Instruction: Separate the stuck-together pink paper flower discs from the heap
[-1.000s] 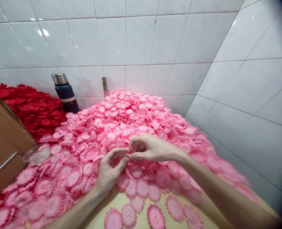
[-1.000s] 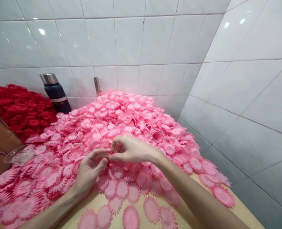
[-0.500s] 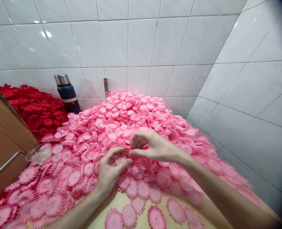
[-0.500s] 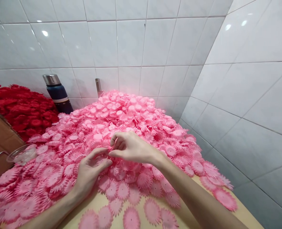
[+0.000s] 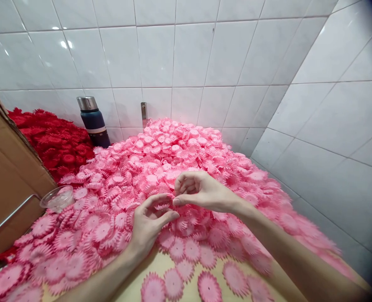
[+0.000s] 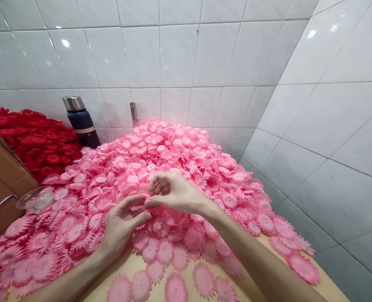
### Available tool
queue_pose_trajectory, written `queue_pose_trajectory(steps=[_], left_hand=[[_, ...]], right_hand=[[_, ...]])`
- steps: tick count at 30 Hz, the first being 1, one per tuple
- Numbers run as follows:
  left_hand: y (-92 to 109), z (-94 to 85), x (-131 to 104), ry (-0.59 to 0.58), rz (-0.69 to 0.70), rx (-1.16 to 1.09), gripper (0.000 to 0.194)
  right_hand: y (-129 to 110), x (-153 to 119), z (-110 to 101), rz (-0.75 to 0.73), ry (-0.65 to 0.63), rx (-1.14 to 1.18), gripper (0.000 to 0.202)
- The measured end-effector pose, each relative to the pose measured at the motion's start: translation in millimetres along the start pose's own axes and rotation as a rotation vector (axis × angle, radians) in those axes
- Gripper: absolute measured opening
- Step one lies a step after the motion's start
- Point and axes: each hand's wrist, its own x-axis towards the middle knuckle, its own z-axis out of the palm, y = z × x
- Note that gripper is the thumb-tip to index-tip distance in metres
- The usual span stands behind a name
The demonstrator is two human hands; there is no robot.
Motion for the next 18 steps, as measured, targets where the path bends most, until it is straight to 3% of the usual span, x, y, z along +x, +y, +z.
queue_pose_trajectory(steps=[5,11,18], left_hand=[[-3,-2.1,3,-0.020,0.066,-0.011,0.037],[-7,-3.6,3,-0.058,0.030,-0.028,0.042],[-4,-1.2,1,-0.071,0.061,-0.040,0.039]], right_hand=[[6,2,-3,0.003,-0.005,0.038,0.024],[12,5,-2,0.028,0.012,0.072,0.027],[3,1,1,0.058,-0.038,-0.037,0.029]])
